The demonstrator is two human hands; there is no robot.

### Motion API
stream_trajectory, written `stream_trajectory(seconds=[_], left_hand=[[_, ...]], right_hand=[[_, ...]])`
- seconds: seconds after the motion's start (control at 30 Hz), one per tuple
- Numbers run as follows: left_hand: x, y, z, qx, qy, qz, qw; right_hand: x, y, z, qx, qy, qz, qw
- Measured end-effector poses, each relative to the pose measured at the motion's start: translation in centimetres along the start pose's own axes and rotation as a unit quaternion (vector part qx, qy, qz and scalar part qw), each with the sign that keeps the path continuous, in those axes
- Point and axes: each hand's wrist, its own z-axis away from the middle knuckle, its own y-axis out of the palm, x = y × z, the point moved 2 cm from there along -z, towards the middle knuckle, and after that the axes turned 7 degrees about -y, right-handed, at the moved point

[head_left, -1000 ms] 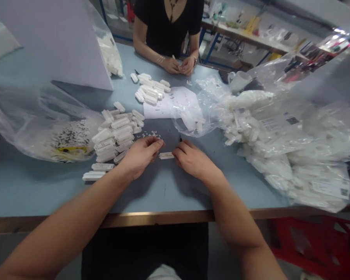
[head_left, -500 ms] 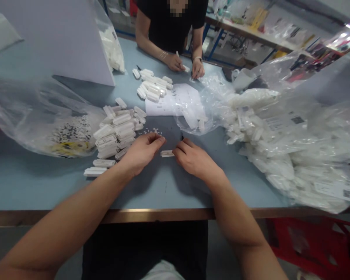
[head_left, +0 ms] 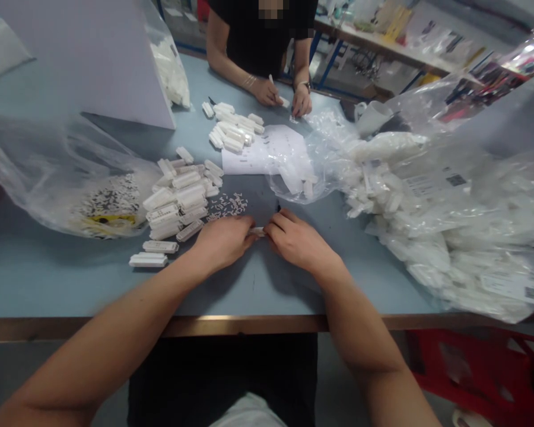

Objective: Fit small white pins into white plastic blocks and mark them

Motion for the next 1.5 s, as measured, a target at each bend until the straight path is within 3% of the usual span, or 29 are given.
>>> stream_trajectory(seconds=[0.37, 0.63, 0.93, 1.17, 1.37, 1.5], left_hand=[[-0.1, 0.1, -0.1, 0.004, 0.004, -0.012, 1.0], [0.0, 0.1, -0.1, 0.006, -0.001, -0.014, 1.0], [0.1, 0.2, -0.1, 0.007, -0.007, -0.01, 1.0], [0.0, -0.1, -0.1, 0.016, -0.017, -0.001, 1.0], [-0.2, -0.2, -0.1, 0.016, -0.013, -0.012, 1.0], [-0.1, -0.3, -0.1, 0.018, -0.013, -0.014, 1.0]], right_hand=[[-0.1, 0.4, -0.1, 0.001, 0.005, -0.018, 1.0], [-1.0, -0.2, 0.7, -0.034, 0.015, -0.066, 0.997], [-0.8, -0.5, 0.7, 0.034, 0.007, -0.048, 0.998], [-1.4, -0.5, 1.2, -0.047, 0.033, -0.058, 0.997], [-1.1, -0.4, 0.8, 0.039, 0.031, -0.062, 0.997], [-1.2, -0.2, 0.8, 0.013, 0.041, -0.067, 0.997]])
